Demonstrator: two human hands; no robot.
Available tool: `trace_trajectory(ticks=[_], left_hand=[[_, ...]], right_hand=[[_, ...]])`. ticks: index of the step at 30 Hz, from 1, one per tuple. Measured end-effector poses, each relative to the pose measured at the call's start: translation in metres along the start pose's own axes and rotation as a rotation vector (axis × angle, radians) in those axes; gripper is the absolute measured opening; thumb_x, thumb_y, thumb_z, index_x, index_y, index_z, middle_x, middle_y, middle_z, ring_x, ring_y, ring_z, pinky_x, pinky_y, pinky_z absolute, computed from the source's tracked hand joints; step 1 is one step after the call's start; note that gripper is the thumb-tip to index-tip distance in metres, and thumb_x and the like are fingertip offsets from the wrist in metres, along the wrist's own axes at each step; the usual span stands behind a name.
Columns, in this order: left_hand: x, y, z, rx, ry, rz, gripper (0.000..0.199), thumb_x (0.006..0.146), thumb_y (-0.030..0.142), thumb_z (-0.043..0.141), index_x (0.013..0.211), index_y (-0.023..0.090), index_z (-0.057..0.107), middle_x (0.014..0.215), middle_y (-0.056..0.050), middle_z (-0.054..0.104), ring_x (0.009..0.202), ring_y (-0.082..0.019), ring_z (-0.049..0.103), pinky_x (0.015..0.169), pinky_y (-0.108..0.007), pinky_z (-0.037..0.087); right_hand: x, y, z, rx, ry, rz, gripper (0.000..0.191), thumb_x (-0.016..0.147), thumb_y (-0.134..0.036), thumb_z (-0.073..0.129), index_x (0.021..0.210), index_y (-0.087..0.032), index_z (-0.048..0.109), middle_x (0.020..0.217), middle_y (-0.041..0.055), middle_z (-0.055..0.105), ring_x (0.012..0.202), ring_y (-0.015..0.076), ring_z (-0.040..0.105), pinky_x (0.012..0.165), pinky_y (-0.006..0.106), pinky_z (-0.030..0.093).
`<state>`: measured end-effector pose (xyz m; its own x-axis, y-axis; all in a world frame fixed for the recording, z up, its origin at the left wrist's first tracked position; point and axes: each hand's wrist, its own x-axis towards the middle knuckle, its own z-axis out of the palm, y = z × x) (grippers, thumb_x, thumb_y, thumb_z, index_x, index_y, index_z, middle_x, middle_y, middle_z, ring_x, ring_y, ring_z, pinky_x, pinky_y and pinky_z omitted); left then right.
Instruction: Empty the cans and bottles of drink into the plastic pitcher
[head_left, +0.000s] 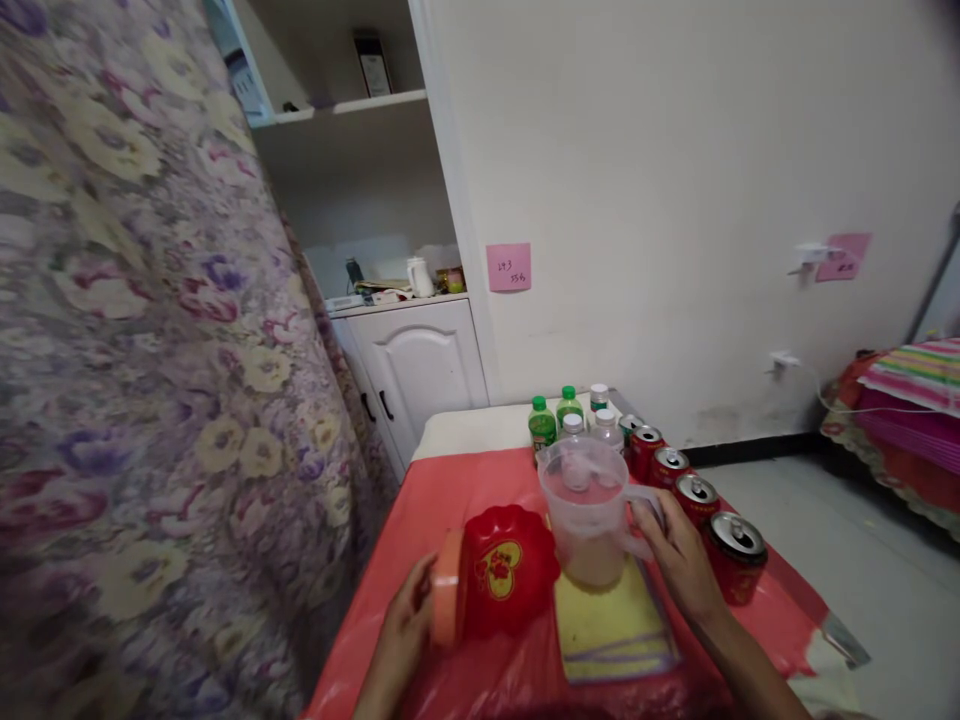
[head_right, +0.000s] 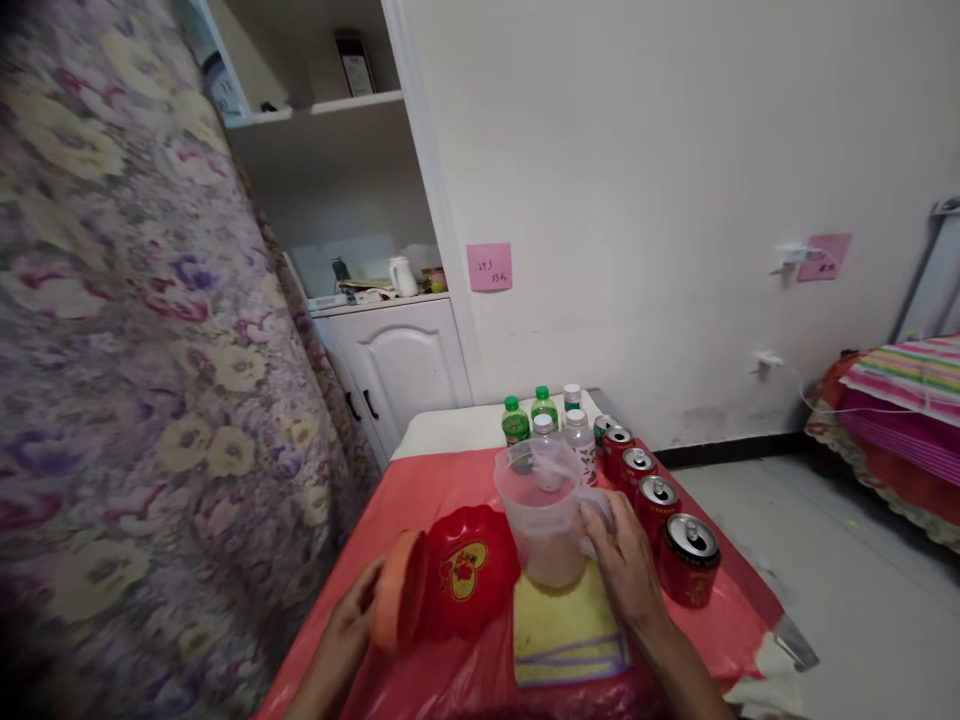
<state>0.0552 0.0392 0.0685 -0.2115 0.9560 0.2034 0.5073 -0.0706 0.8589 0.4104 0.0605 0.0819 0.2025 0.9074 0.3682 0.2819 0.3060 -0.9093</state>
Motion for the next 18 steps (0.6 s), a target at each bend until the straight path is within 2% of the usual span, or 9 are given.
trace_trajectory(ticks=[2,4,6,8,12,18], left_hand=[[0.007,0.012,0.005,0.124,-0.177,0.110,0.058,0.083,0.053,0.048,0.127,0.016,0.062,0.122,-0.013,0.073,0.110,-0.028,0.068,0.097,-0.039,0.054],[0.013,0.024,0.014,0.462,-0.303,0.204,0.050,0.091,0.039,0.039,0.134,0.020,0.057,0.133,-0.012,0.067,0.119,-0.025,0.062,0.102,-0.037,0.048],[0.018,0.034,0.025,0.791,-0.391,0.231,0.049,0.091,0.026,0.034,0.134,0.022,0.058,0.127,-0.013,0.068,0.116,-0.027,0.062,0.098,-0.039,0.049],[0.023,0.041,0.034,0.953,-0.439,0.222,0.050,0.088,0.018,0.035,0.129,0.022,0.062,0.119,-0.014,0.070,0.110,-0.030,0.064,0.092,-0.042,0.049],[0.026,0.045,0.043,1.011,-0.503,0.225,0.045,0.084,0.017,0.042,0.121,0.021,0.068,0.115,-0.015,0.071,0.109,-0.032,0.062,0.093,-0.044,0.046],[0.024,0.048,0.042,1.061,-0.536,0.211,0.043,0.084,0.019,0.044,0.119,0.022,0.069,0.118,-0.015,0.070,0.110,-0.032,0.062,0.090,-0.042,0.045]], right_hand=[[0.000,0.000,0.000,0.000,0.001,0.003,0.035,0.093,-0.055,0.045,0.104,-0.024,0.056,0.100,0.0045,0.064,0.096,0.0251,0.058,0.086,0.036,0.044],[0.000,-0.001,0.000,0.000,0.002,0.004,0.034,0.093,-0.054,0.046,0.104,-0.024,0.056,0.101,0.0042,0.063,0.096,0.0248,0.058,0.087,0.037,0.043],[0.000,-0.003,0.000,-0.003,0.000,0.000,0.033,0.093,-0.054,0.045,0.103,-0.024,0.056,0.100,0.0035,0.063,0.095,0.0242,0.057,0.087,0.036,0.043],[0.000,-0.004,0.000,-0.005,-0.004,-0.007,0.033,0.094,-0.054,0.045,0.103,-0.024,0.055,0.099,0.0030,0.062,0.094,0.0237,0.057,0.086,0.036,0.042],[0.000,-0.007,-0.001,-0.016,-0.005,-0.003,0.032,0.094,-0.053,0.045,0.102,-0.024,0.056,0.096,0.0026,0.061,0.091,0.0234,0.056,0.083,0.035,0.042],[0.000,-0.005,-0.002,-0.039,0.008,-0.029,0.031,0.094,-0.051,0.045,0.100,-0.024,0.057,0.096,0.0027,0.060,0.091,0.0225,0.057,0.082,0.033,0.043]])
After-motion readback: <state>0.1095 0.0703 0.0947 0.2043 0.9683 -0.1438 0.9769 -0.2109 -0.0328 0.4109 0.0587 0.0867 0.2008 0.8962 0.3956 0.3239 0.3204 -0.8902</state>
